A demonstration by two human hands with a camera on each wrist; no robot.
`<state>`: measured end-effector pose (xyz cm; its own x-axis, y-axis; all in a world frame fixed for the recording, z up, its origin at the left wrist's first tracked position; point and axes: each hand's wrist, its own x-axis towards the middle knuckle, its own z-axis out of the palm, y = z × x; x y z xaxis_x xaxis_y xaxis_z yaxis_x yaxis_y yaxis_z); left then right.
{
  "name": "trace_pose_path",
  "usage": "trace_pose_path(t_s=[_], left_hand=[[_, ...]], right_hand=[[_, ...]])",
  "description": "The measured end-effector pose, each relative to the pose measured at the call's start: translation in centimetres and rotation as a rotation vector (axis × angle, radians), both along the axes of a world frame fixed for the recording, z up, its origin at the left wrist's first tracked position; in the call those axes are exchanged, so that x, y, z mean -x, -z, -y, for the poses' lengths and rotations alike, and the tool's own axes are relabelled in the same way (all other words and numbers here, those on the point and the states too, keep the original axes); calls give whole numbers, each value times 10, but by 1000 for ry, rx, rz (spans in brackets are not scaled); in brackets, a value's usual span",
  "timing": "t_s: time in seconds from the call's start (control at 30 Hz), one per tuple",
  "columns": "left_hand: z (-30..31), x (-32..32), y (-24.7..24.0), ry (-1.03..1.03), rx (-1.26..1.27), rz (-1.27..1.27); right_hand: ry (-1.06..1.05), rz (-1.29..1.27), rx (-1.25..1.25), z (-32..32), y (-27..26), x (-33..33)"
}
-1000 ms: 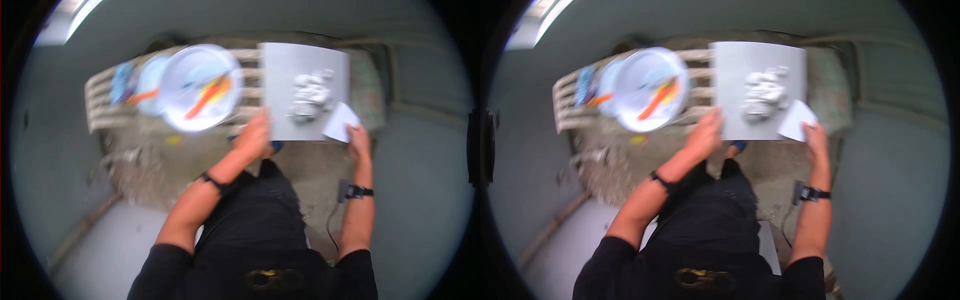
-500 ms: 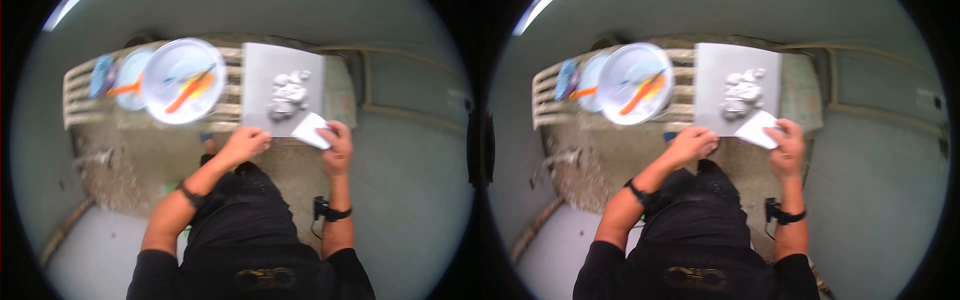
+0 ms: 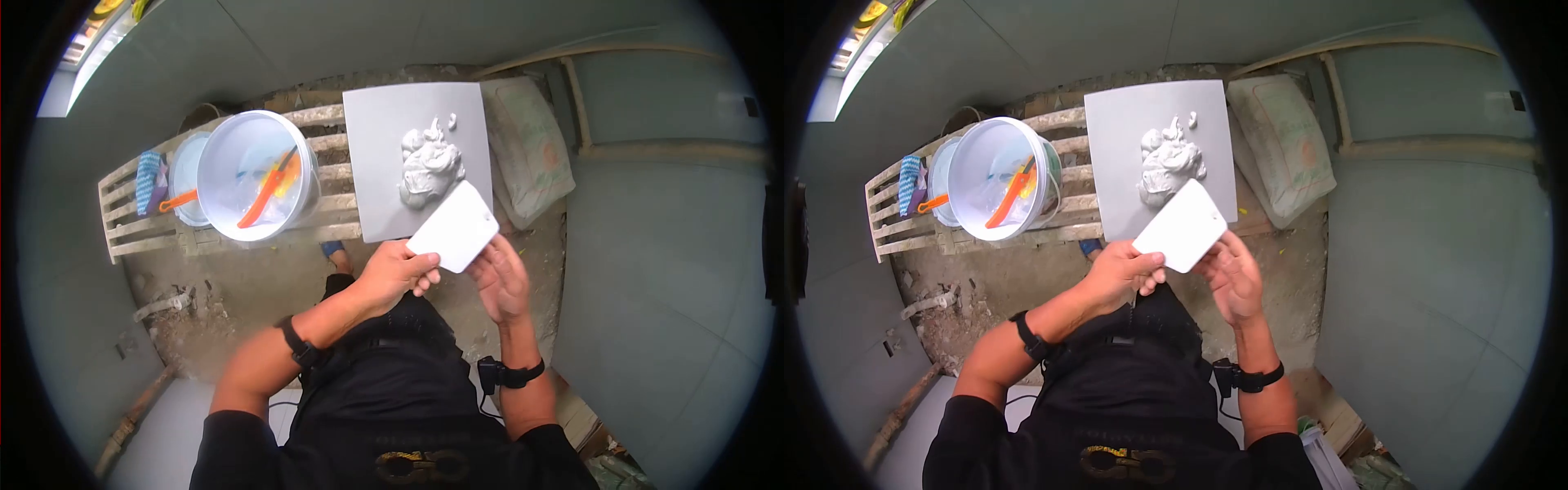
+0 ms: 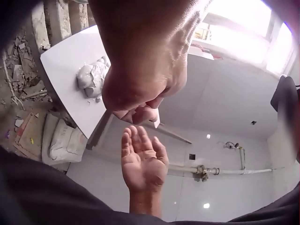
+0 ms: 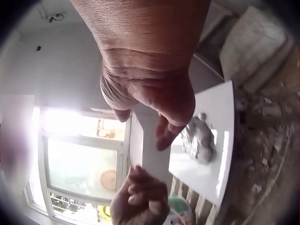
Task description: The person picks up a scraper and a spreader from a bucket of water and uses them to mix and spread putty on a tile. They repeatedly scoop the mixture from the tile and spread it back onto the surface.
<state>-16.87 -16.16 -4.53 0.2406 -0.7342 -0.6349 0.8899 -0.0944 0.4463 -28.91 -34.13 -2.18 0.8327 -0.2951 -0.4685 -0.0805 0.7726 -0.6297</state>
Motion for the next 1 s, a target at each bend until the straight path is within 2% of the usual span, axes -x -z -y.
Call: trace_pose_path(t_s=[0.03,0.1,0.2,0.23,0.27,0.3,0.4,0.5,0.57,0.7,0.8,0.9,1.0], left_hand=[[3,7,10,43,14,15],[8,12,27,136,58,41],[2,-3,54,364,-101,605],[-7,-14,56,400,-198,1023],[-13,-23,66,383,-335,1205],[-18,-37,65,519,-539,1299],[-32,-59,92,474,-593,1810],[-31,-67,96,642,-579,1752],[-36,-60,105,528,-587,1767],[-42,-57,118,375,-548,1741],[-45,-61,116,352,-511,1731],[-43,-62,113,387,-536,1703],[-41,-60,111,391,-552,1698]], right_hand=[[84,-86,56,-18,2,-3],[16,-168,229,-19,26,1],[-18,-290,449,6,42,-6],[-46,-353,508,26,51,-10],[-71,-418,567,45,61,-13],[-101,-471,610,62,75,-14],[-178,-579,766,107,125,-27],[-202,-588,930,119,148,-48],[-213,-564,1015,100,135,-66],[-164,-497,827,67,137,-78],[-156,-405,725,62,122,-74],[-279,-347,1232,55,98,-79],[-318,-93,1923,41,79,-93]])
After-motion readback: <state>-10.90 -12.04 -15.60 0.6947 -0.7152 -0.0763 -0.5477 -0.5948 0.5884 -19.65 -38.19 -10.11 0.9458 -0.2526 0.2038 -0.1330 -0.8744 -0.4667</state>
